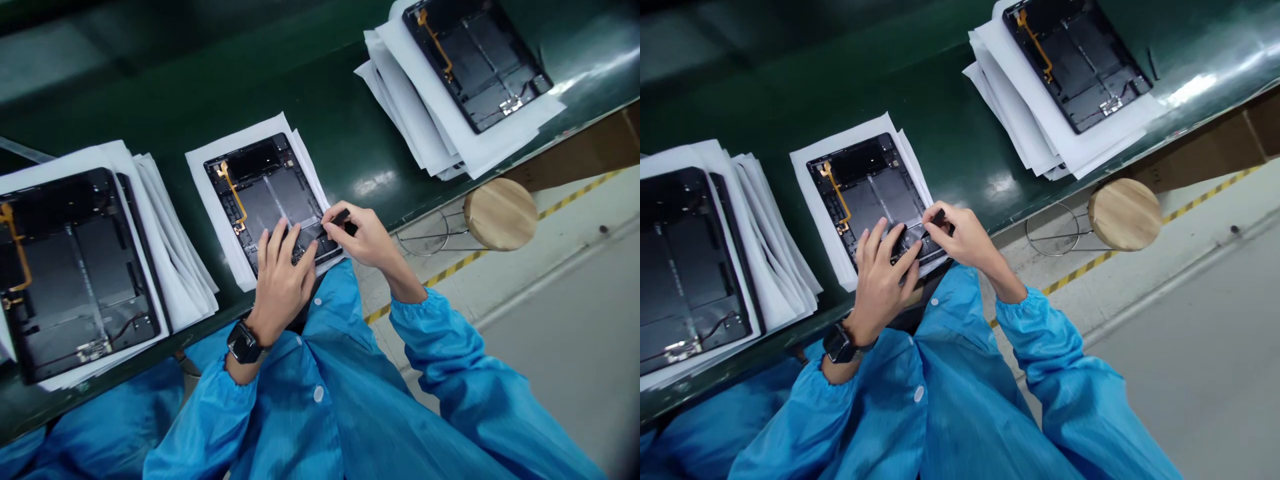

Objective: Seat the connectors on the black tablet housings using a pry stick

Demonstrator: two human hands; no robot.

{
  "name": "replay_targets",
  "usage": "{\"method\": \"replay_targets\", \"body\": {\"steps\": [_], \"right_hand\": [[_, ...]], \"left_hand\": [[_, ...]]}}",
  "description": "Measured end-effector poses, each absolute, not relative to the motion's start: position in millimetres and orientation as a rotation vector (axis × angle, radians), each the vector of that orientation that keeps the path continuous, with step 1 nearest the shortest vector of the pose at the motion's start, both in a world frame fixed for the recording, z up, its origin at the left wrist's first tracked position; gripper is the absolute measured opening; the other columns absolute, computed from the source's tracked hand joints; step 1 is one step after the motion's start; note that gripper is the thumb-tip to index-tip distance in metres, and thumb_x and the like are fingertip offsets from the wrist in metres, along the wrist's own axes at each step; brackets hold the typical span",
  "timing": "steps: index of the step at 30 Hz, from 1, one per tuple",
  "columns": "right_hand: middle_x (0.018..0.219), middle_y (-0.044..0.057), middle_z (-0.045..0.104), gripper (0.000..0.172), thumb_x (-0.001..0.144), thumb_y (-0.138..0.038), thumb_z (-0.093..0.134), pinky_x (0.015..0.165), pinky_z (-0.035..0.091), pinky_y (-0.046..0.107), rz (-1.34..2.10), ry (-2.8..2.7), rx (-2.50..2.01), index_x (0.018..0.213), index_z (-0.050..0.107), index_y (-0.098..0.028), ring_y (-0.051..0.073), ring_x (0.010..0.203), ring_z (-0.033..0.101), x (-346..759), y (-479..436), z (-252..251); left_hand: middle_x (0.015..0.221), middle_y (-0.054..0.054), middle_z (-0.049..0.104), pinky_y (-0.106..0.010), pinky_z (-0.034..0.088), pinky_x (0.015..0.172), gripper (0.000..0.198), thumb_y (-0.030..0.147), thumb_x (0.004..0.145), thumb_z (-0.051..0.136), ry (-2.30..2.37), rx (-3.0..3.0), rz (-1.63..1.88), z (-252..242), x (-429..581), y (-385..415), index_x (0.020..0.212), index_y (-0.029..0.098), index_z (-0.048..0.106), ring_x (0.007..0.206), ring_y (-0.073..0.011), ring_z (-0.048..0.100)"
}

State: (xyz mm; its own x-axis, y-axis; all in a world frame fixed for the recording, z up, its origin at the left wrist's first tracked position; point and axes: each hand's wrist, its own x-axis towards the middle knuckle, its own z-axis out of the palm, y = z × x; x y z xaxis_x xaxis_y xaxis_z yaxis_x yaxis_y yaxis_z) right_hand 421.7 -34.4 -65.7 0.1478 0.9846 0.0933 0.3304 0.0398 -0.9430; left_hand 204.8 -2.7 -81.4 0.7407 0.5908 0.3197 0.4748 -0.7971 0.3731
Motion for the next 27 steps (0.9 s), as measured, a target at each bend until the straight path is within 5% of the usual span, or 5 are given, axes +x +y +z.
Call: {"method": "replay_targets", "body": {"steps": [27], "right_hand": [[0.077,-0.001,0.066,0.005,0.096,-0.022,0.059,0.066,0.047,0.026,0.669,-1.457,-1.592,0.095,0.063,-0.019,0.012,0.066,0.06,421.3,-33.8,-62.2]], "left_hand": [[0.154,-0.018,0.055,-0.065,0.03,0.126,0.038,0.018,0.097,0.062,0.849,2.732,0.667,-82.6,205.1,-3.1,0.134,0.021,0.065,0.159,-0.0373,0.032]]}}
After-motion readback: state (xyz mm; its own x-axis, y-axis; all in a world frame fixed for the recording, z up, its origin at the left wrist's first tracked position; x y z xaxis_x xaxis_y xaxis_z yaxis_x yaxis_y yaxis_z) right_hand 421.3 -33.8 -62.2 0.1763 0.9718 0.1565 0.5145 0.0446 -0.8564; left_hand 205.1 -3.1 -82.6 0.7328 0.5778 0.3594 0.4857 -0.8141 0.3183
